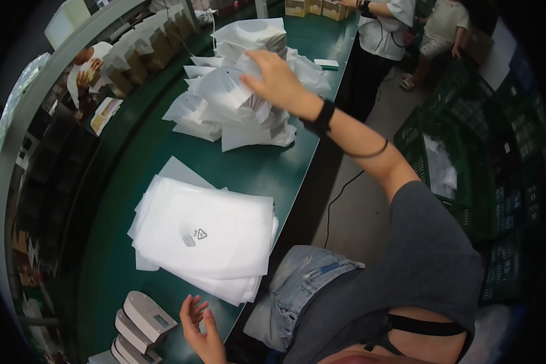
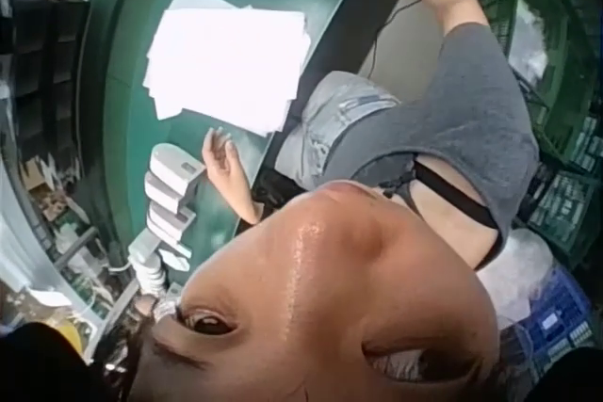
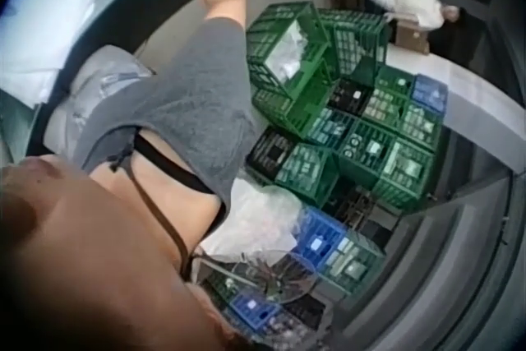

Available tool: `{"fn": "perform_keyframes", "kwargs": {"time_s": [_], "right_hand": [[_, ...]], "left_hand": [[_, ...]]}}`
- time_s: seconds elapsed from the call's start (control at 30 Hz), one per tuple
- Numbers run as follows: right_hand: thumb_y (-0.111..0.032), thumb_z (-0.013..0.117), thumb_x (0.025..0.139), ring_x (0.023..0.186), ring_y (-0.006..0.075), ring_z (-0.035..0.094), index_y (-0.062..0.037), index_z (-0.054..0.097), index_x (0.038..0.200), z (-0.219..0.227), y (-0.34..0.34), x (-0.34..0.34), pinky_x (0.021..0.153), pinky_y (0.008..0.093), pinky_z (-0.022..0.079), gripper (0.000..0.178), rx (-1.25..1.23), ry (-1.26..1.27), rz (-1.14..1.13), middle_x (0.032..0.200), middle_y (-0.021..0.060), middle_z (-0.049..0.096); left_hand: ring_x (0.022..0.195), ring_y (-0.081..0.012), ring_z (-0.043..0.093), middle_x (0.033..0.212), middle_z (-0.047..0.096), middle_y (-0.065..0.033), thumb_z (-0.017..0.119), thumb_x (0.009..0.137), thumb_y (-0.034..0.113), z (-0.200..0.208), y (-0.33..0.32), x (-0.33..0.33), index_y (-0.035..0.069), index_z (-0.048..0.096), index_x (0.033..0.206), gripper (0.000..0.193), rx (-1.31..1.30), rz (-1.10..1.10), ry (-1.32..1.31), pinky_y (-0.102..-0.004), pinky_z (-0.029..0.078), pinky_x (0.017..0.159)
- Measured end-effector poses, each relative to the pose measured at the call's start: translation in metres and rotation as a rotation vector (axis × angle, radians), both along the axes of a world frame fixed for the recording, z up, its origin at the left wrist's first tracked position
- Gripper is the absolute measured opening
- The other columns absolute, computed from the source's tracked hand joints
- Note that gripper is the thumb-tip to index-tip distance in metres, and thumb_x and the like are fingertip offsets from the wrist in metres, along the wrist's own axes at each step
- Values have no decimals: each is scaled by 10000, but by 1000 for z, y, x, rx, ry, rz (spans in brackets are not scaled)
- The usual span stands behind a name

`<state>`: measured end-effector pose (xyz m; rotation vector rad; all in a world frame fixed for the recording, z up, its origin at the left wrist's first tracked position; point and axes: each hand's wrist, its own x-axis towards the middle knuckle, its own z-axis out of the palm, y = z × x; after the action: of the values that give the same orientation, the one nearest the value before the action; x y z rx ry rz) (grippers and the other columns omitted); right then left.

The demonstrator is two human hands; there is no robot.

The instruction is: The person picks up a speaker, turns it over, and places it into a plastic bag before setting it on a stack and repeating the process.

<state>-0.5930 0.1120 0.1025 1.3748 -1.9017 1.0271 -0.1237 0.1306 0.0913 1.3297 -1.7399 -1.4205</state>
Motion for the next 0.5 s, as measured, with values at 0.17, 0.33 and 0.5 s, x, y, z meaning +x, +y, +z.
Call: {"fn": "perform_keyframes", "kwargs": {"time_s": [0.17, 0.33, 0.5], "right_hand": [[-220, 642, 739, 1190, 324, 404, -61, 466, 1224, -10, 16, 70, 1027, 457, 242, 539, 210, 309, 87, 1223, 139, 495], [-180, 623, 755, 1158, 338, 423, -64, 455, 1257, -26, 15, 12, 984, 415, 296, 542, 170, 309, 126, 1253, 159, 474], [-251, 589, 847, 1235, 294, 376, -67, 455, 1267, -28, 21, -24, 1023, 390, 281, 478, 236, 418, 13, 1289, 147, 453]], "left_hand": [[953, -183, 551, 1092, 559, -127, 509, 871, 58, -21, -17, 22, -17, 484, 1170, 309, -278, 33, -116, -275, 433, 816], [977, -303, 535, 1055, 566, -162, 536, 820, 13, -21, -40, 34, -4, 561, 1062, 244, -808, 201, -408, -363, 412, 859], [1002, -338, 508, 1104, 526, -167, 560, 822, 70, -21, -45, 63, -8, 541, 1095, 285, -1005, 447, -531, -380, 402, 869]]}}
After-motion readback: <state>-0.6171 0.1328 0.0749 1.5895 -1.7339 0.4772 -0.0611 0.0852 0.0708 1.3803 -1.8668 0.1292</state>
